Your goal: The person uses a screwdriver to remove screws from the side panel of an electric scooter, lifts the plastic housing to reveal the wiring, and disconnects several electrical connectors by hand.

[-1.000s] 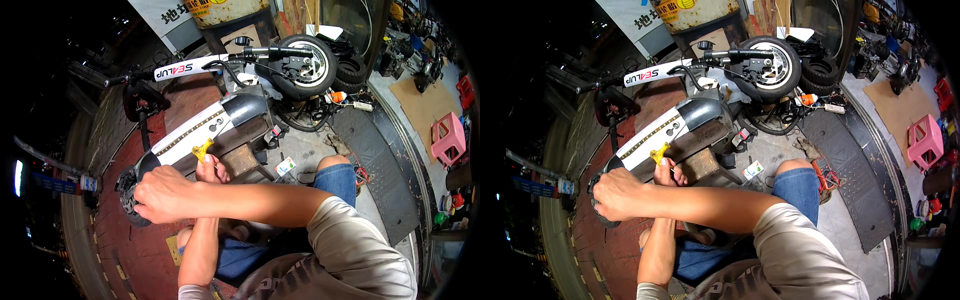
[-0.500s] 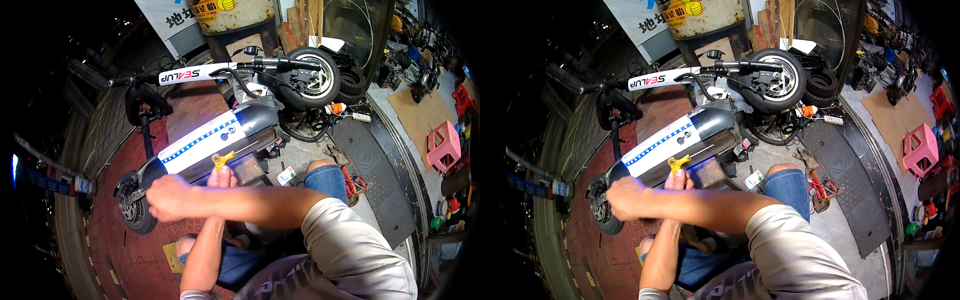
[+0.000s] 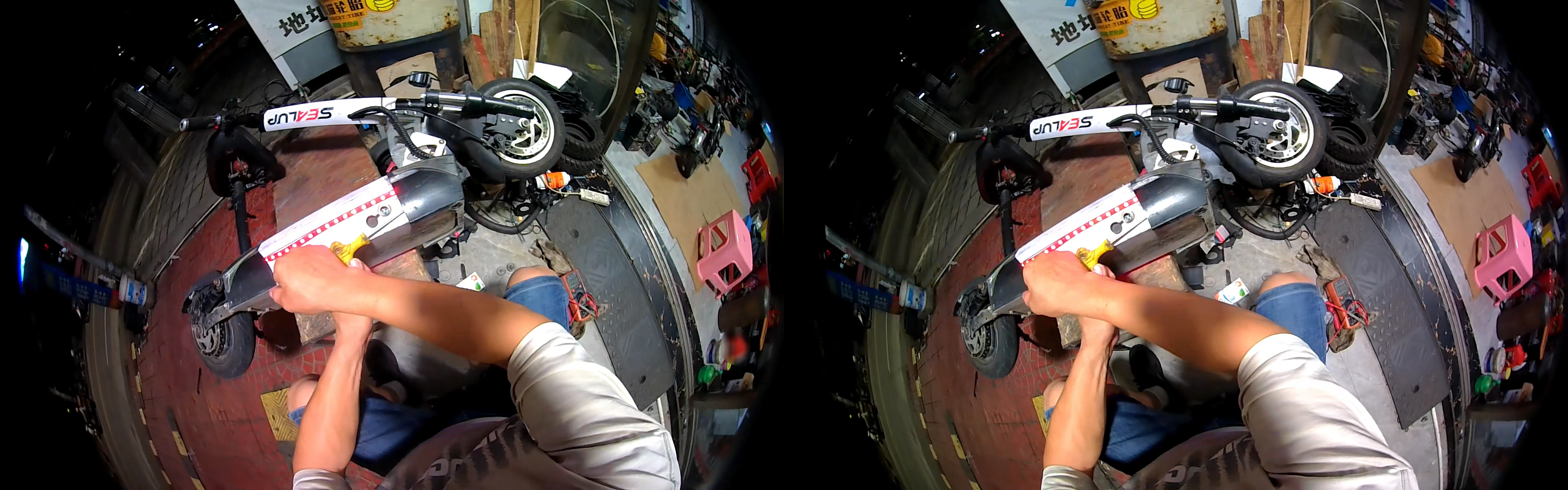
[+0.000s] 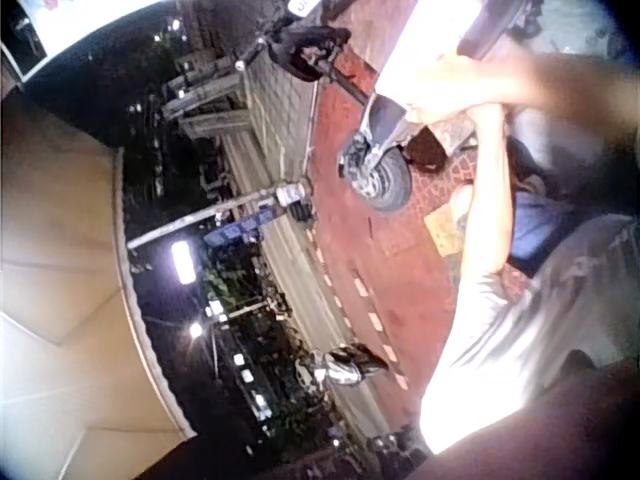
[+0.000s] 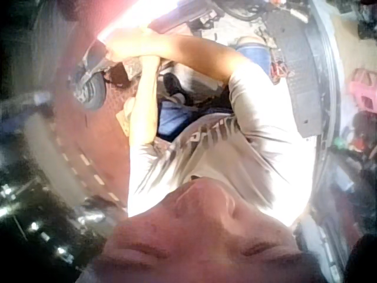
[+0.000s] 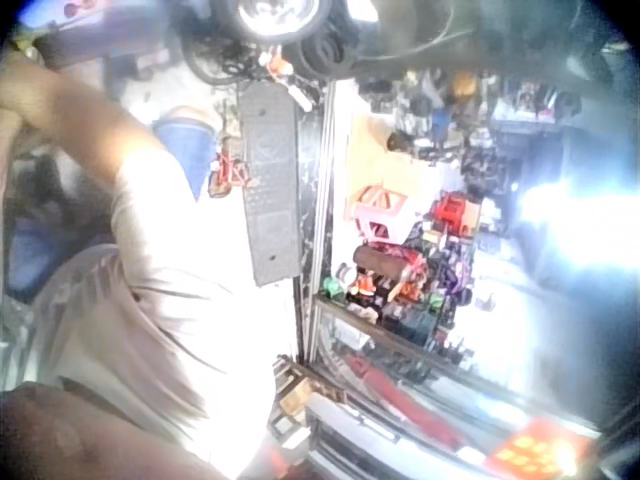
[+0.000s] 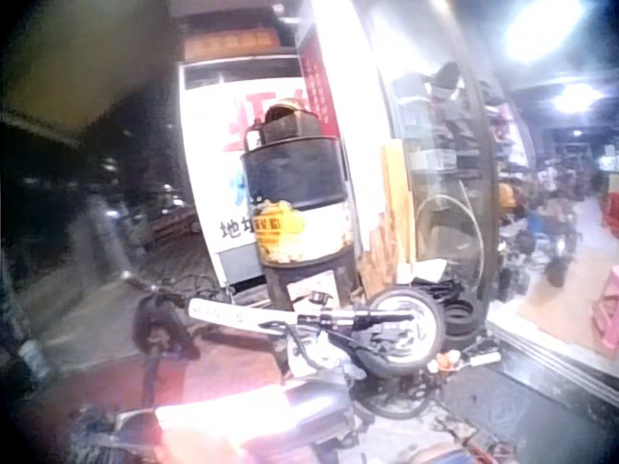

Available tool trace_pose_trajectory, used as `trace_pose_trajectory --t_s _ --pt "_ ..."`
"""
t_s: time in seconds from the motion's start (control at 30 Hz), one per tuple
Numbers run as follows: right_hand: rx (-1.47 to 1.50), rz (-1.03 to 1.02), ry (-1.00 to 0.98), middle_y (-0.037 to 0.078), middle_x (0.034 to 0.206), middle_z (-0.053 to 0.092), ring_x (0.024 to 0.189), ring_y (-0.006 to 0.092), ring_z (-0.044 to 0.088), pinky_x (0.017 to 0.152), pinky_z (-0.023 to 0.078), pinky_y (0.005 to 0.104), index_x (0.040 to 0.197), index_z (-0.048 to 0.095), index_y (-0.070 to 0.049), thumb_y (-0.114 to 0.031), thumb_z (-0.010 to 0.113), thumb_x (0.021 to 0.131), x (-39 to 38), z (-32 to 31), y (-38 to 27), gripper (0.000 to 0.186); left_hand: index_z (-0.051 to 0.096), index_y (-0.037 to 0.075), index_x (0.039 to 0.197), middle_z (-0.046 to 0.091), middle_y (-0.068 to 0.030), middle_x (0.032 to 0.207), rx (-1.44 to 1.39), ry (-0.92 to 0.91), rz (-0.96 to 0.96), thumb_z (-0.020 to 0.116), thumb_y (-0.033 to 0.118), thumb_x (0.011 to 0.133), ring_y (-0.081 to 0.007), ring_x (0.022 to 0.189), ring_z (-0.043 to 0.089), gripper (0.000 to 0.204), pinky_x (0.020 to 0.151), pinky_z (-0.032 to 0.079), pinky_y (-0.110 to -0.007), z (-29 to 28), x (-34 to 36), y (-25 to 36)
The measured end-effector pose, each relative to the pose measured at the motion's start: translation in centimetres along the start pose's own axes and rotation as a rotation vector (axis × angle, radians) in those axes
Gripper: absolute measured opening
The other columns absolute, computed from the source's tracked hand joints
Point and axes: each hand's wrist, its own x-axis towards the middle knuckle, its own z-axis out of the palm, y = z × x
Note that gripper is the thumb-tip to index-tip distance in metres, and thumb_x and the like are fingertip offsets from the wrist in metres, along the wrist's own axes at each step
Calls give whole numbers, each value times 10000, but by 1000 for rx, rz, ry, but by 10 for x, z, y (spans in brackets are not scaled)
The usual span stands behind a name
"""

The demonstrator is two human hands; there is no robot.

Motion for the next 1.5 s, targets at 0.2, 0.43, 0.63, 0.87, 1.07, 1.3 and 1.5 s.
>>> trace_pose_trajectory --t_s 0.2,0.43,0.63,0.87,1.07,1.3,1.5 --pt "-40 -162 -151 241 818 734 833 391 750 746 595 487 801 760 35 -225 671 805 -2 0 -60 275 541 112 1028 512 60 824 -146 -160 -189 586 379 1072 -51 700 477 274 620 425 -209 -11 -8 20" --pt "-148 -97 97 250 725 686 742 447 700 705 560 528 718 732 -12 -267 673 840 1 2 -7 289 531 39 1356 618 -53 1136 22 -81 106 529 233 1105 -130 1041 587 317 938 494 -336 -17 9 -30" --pt "-41 -261 290 195 656 638 639 420 653 613 509 519 683 674 -30 -309 689 862 -39 -3 -38 333 553 132 1239 577 -21 1163 -826 -317 155 573 361 1071 -90 1021 550 285 884 496 -261 -23 -7 7" --pt "-224 -64 889 142 1101 618 1046 327 576 856 473 454 1143 623 -46 -314 772 841 -122 -60 -7 431 627 64 1202 641 32 936 -158 -340 32 540 289 1085 -51 773 585 268 664 450 -194 4 -32 42" --pt "114 467 605 191 891 700 898 376 672 844 487 485 1016 667 -31 -403 684 919 -188 -47 51 385 599 33 1261 671 -17 929 407 -501 161 597 196 1038 -143 866 634 276 775 530 -332 56 -65 7" --pt "391 1084 635 277 1042 706 1037 465 664 912 511 528 999 700 -3 -449 569 934 -269 70 230 469 615 11 1208 665 -156 983 1211 -689 757 730 219 886 -356 985 642 400 844 519 -463 84 -35 64" --pt "509 1330 406 255 1195 692 1161 418 641 1024 482 484 1120 717 -25 -457 586 938 -309 163 279 488 525 -18 1403 546 -233 1409 1609 -633 784 772 415 848 -429 1298 530 746 1095 434 -479 100 63 144"
